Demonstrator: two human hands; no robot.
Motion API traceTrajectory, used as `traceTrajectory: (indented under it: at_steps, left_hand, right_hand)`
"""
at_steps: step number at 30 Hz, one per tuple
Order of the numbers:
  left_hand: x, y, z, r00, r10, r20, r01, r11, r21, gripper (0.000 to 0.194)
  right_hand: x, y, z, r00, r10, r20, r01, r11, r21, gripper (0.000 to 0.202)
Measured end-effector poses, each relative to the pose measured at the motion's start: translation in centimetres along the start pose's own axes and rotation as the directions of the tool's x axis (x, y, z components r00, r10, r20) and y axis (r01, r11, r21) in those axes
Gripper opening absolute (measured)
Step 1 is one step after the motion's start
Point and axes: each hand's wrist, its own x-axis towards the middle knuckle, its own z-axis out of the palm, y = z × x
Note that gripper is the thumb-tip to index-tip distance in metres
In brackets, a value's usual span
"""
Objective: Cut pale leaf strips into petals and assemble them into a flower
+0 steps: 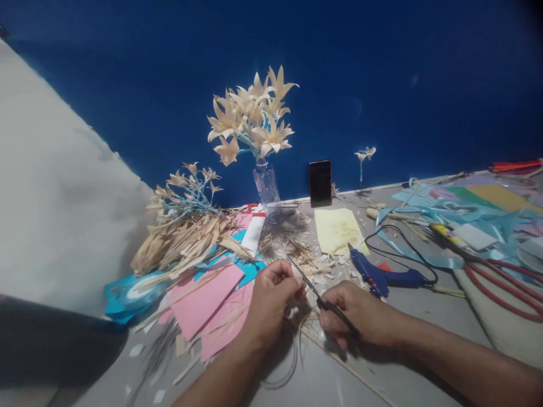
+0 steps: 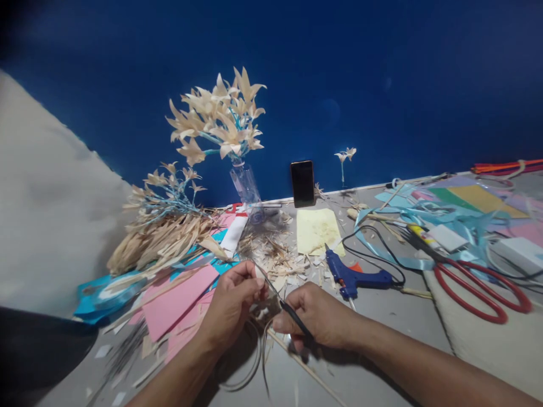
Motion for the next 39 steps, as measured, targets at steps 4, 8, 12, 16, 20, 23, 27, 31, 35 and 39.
traceTrajectory:
  at_steps: [4, 8, 12, 16, 20, 23, 27, 31, 35, 39]
  left_hand:
    - [0.0, -0.1, 0.0, 1.000, 0.003, 0.007, -0.003, 1.000, -0.011, 0.013]
    - [0.1, -0.1, 0.0, 1.000, 0.001, 0.016, -0.001, 1.000, -0.029, 0.013]
    - [0.1, 0.1, 0.0, 0.999, 0.003, 0.033, -0.002, 0.999, -0.035, 0.012]
    - [0.0, 0.1, -0.1, 0.999, 0.011, 0.052, -0.009, 0.999, -0.044, 0.013]
    - [0.0, 0.1, -0.2, 0.997, 0.006, 0.082, -0.002, 0.998, -0.055, 0.014]
    - [0.0, 0.1, -0.2, 0.996, -0.005, 0.085, 0.009, 0.999, -0.043, 0.014]
    - [-0.2, -0.2, 0.0, 0.995, -0.056, 0.083, 0.057, 0.998, -0.016, 0.017]
    - [-0.4, -0.9, 0.3, 0.991, -0.086, 0.100, 0.084, 0.996, 0.025, 0.017]
    - [-0.4, -1.4, 0.4, 0.991, -0.087, 0.100, 0.082, 0.995, 0.053, 0.011]
    - [-0.5, -1.1, 0.6, 0.993, -0.085, 0.085, 0.083, 0.996, 0.026, 0.009]
  right_hand:
    - [0.0, -0.2, 0.2, 1.000, 0.008, 0.003, -0.008, 0.999, 0.044, 0.031]
    - [0.0, -0.2, 0.3, 1.000, 0.022, -0.001, -0.022, 0.996, 0.082, 0.030]
    - [0.1, 0.2, 0.3, 1.000, 0.019, -0.006, -0.019, 0.996, 0.083, 0.032]
    - [0.1, 0.4, 0.1, 0.999, -0.033, 0.034, 0.029, 0.994, 0.108, 0.039]
    - [0.1, 0.4, 0.1, 0.995, -0.092, 0.024, 0.085, 0.976, 0.201, 0.047]
    - [0.4, 0.2, 0.1, 0.983, -0.070, -0.167, 0.121, 0.941, 0.317, 0.039]
    - [0.4, -0.7, 0.1, 0.904, -0.061, -0.423, 0.234, 0.898, 0.371, 0.038]
    - [0.1, -1.3, 0.1, 0.906, -0.097, -0.412, 0.274, 0.876, 0.396, 0.042]
    - [0.2, -1.2, 0.1, 0.912, -0.062, -0.405, 0.264, 0.844, 0.466, 0.044]
    - [0.3, -1.2, 0.2, 0.909, -0.054, -0.413, 0.284, 0.806, 0.519, 0.044]
